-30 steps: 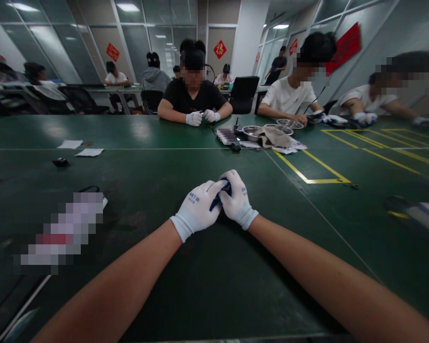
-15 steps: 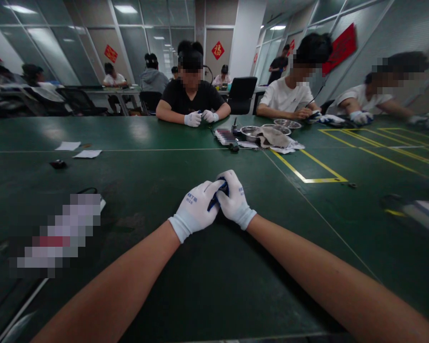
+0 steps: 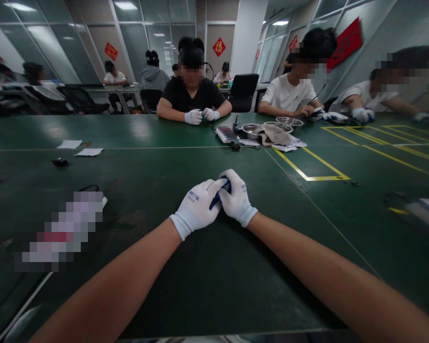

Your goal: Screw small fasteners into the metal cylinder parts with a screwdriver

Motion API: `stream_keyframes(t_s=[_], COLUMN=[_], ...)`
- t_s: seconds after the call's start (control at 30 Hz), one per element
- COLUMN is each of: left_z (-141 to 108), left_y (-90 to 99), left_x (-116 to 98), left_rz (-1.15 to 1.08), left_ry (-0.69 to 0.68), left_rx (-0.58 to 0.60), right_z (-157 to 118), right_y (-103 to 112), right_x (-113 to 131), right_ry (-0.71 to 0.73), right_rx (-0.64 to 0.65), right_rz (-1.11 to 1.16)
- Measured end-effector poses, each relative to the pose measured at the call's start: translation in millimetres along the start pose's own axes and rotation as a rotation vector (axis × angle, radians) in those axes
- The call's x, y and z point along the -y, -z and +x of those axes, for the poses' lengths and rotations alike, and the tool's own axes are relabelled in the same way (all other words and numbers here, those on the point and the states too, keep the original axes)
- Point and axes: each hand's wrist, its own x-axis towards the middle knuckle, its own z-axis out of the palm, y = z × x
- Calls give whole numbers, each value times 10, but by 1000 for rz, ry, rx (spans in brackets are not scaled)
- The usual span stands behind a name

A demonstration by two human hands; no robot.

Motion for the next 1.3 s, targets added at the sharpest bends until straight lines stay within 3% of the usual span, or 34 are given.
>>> stream_keyframes(t_s=[0.6, 1.3], left_z=[1, 15], left_y=[-21, 8], left_x=[-13, 2], left_rz=[-16, 3], left_ry=[-5, 7], left_rx=[-44, -48], right_z=[-27, -46], right_y=[-10, 2], right_x=[-32, -62], right_ry=[61, 52], right_rx=[-89, 3], right_rz=[-24, 23])
